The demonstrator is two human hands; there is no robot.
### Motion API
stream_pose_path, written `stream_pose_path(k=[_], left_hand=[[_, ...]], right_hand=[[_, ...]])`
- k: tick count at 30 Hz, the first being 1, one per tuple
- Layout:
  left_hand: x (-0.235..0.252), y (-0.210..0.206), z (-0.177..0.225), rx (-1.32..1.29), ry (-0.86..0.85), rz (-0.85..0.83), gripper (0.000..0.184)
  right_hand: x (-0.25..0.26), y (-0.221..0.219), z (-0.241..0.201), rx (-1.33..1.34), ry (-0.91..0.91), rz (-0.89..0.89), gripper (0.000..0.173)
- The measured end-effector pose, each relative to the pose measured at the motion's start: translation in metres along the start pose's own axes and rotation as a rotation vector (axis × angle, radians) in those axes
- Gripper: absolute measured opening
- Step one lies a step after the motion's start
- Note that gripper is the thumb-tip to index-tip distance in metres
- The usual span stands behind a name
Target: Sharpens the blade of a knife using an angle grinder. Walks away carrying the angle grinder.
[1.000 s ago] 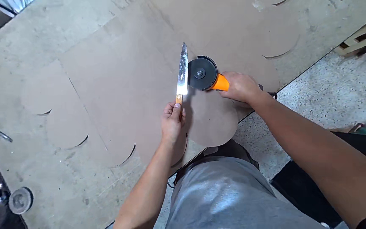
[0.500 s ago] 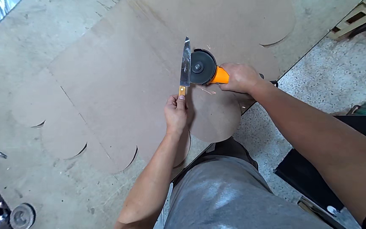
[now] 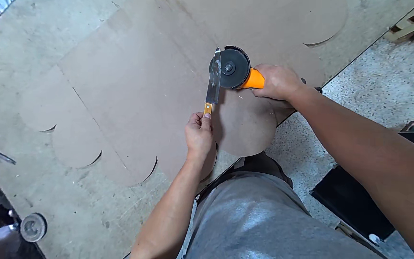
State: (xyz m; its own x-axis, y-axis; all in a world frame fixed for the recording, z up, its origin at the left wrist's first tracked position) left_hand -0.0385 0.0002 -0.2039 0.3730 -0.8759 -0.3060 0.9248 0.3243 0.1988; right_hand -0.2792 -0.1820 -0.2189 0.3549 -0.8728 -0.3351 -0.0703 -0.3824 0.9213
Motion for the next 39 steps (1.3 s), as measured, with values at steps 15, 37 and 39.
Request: stream_pose_path(k=[15,37,39], left_hand=[[-0.023,0.018,-0.005,0.08,0.059,-0.006,0.019],[-0.049,0.043,-0.005,0.138,0.117,-0.066,0.018],[-0.05,0.044,-0.004,0.143,0.117,-0.065,0.018]], right_hand=[[0.0,0.002,-0.002,0.032,0.01,0.004,0.063],[0.0,0.003,-0.002,0.023,0.004,0.012,0.062],[0.0,0.004,-0.002,0.018,0.003,0.011,0.06]])
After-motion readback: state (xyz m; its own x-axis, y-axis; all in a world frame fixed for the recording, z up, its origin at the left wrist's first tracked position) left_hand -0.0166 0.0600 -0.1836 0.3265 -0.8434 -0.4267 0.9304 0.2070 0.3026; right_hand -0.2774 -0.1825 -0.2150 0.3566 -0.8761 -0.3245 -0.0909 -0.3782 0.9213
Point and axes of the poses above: each hand's wrist, its own x-axis towards the middle knuckle, its own y-axis out of the back of the hand, z = x × y, the point moved 8 cm from there along x, towards the middle knuckle, and after that the axes turned 6 degrees about -y, right-handed, at the moved point
